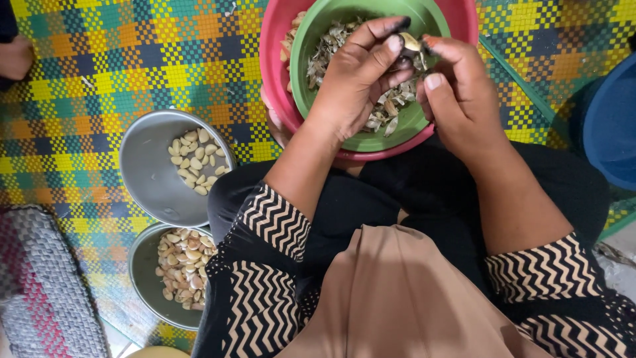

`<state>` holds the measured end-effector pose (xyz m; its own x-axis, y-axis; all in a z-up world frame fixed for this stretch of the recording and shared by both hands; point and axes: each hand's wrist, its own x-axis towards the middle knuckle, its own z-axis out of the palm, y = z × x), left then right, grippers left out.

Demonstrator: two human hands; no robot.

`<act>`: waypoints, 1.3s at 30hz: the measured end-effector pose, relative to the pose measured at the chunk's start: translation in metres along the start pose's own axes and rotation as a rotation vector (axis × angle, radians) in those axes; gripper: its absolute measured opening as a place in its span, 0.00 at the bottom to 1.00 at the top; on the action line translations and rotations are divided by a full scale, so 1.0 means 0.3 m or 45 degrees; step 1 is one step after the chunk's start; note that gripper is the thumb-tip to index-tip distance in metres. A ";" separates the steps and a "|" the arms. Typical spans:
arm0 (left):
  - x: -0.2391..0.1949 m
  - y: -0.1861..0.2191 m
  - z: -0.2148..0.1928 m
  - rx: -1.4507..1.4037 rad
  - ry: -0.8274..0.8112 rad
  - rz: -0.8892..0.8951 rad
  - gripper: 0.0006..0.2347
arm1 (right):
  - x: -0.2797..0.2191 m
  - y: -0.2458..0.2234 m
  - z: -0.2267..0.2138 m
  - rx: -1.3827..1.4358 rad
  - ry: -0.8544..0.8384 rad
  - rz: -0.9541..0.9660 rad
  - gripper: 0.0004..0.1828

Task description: The person sits on a mat and peels garlic cloves by hand, separating the skins from the cloves. The peeled cloves are placed into a metal bowl, while the skins are collected in a green bowl inside a pink basin.

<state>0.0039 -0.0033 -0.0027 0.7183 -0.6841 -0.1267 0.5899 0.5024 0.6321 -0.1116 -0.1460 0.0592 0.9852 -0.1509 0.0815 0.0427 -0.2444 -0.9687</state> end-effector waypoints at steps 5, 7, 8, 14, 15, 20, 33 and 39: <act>-0.004 0.021 0.018 0.042 0.023 -0.026 0.08 | -0.011 0.004 -0.010 -0.046 -0.021 -0.018 0.17; -0.003 0.023 0.019 0.056 0.037 -0.060 0.07 | -0.011 -0.001 -0.013 -0.054 -0.026 -0.044 0.16; -0.002 0.022 0.018 0.050 0.066 -0.079 0.07 | -0.008 -0.012 -0.013 -0.040 -0.051 -0.050 0.18; -0.010 0.006 0.048 0.091 0.104 0.003 0.07 | 0.000 0.019 0.001 -0.052 -0.069 -0.154 0.19; -0.011 0.002 0.053 0.128 0.083 0.078 0.07 | 0.000 0.020 0.002 -0.084 -0.050 -0.144 0.18; -0.018 -0.040 0.032 0.120 0.079 0.053 0.09 | 0.003 -0.002 -0.005 -0.068 0.039 -0.057 0.18; -0.039 -0.018 0.083 0.259 0.117 0.130 0.07 | 0.002 -0.007 -0.004 -0.021 0.064 -0.051 0.18; -0.044 -0.040 0.075 0.258 0.097 0.133 0.07 | 0.005 -0.020 0.006 0.205 0.135 0.115 0.13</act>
<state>-0.0210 -0.0123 0.0085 0.8018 -0.5883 -0.1053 0.4307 0.4467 0.7842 -0.1101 -0.1431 0.0648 0.9636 -0.2673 0.0087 -0.0106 -0.0707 -0.9974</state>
